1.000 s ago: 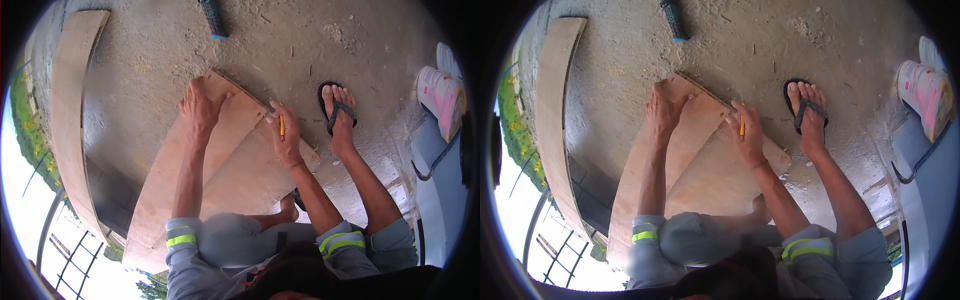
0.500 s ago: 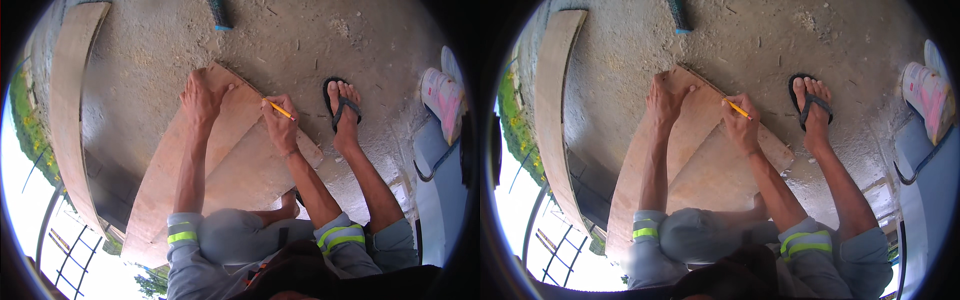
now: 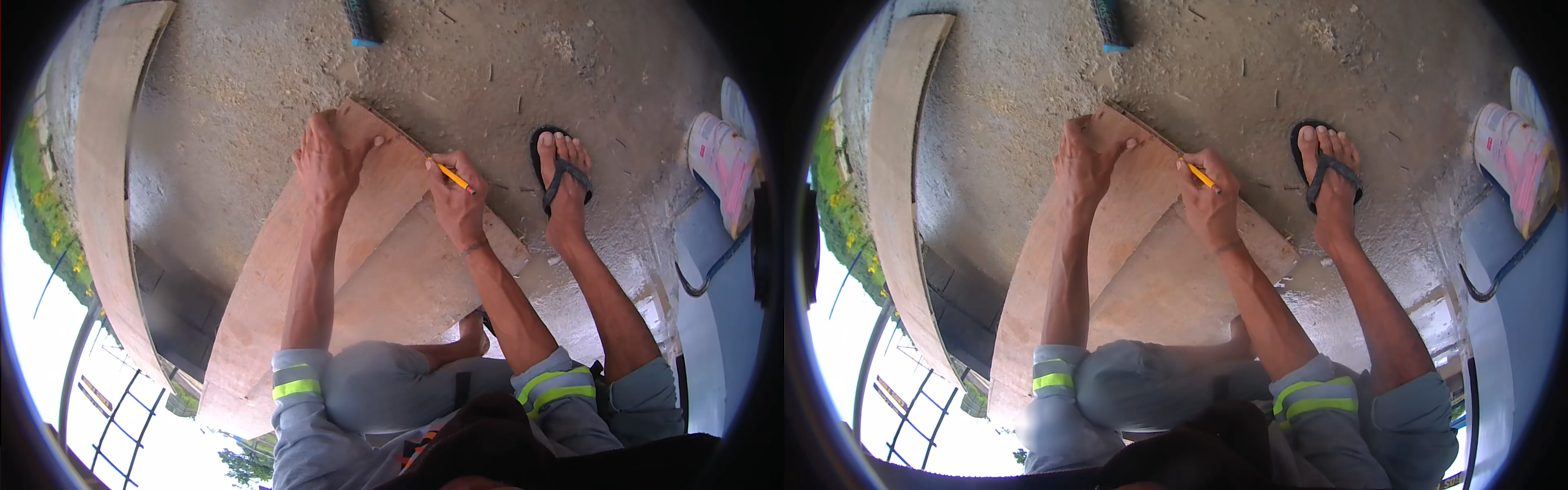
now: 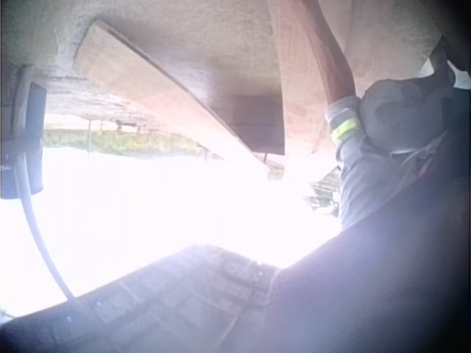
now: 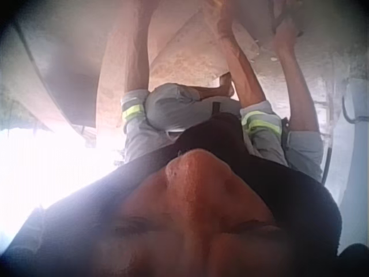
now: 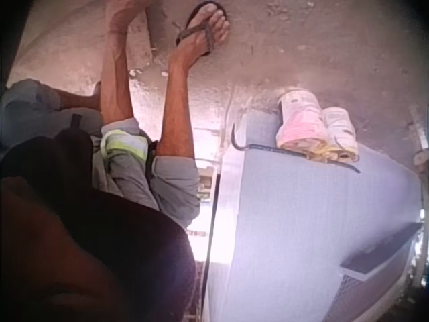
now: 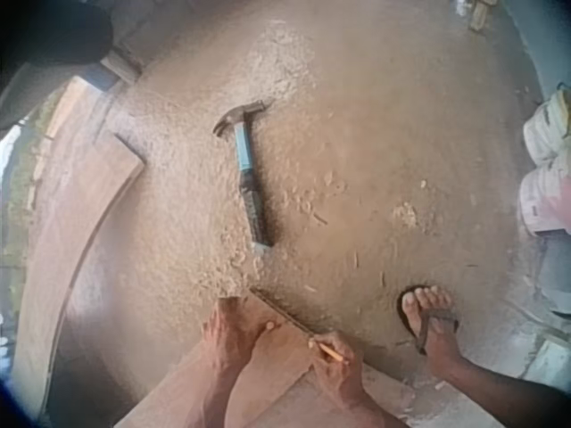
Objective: The person marks a line on a piece of plywood with a pencil and then hammers a nail into the edge of the board.
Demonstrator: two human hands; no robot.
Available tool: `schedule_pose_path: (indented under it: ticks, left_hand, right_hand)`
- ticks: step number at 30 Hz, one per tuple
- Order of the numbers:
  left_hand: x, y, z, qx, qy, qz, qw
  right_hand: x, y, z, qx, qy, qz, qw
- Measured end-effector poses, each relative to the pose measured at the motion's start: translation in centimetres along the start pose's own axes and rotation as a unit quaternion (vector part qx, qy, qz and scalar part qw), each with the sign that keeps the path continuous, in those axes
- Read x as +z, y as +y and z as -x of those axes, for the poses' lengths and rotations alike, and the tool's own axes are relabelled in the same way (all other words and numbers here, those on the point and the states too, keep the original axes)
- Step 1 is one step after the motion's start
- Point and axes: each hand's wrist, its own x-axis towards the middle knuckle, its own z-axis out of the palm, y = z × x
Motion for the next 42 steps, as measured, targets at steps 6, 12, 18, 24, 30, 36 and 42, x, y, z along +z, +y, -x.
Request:
schedule_pose_path:
  ticks: [6,12,18,24,30,36,42]
  left_hand:
    - [0.08,0.12,0.02,-0.003,0.003,-0.002,1.0]
    - [0.13,-0.06,0.01,-0.004,0.005,0.001,1.0]
    - [0.11,-0.2,-0.03,0.007,0.004,0.004,1.0]
    - [0.05,-0.02,-0.01,0.01,0.007,0.004,1.0]
    - [-0.3,0.33,0.05,-0.006,-0.004,0.01,1.0]
    - [-0.08,0.11,-0.08,0.006,0.0,0.008,1.0]
    - [-0.18,0.13,-0.05,0.009,0.0,0.008,1.0]
  right_hand:
    - [0.16,0.27,0.11,-0.019,0.015,0.0,1.0]
    - [0.24,0.08,0.28,-0.005,0.007,-0.004,1.0]
    - [0.2,0.13,0.12,0.001,0.01,-0.014,1.0]
    - [0.1,-0.04,0.16,0.004,0.01,-0.028,1.0]
    - [0.02,0.02,0.24,-0.01,-0.016,-0.028,0.999]
    - [0.12,-0.24,0.0,0.023,-0.003,-0.041,0.999]
    - [-0.07,0.09,-0.05,-0.011,-0.002,-0.015,1.0]
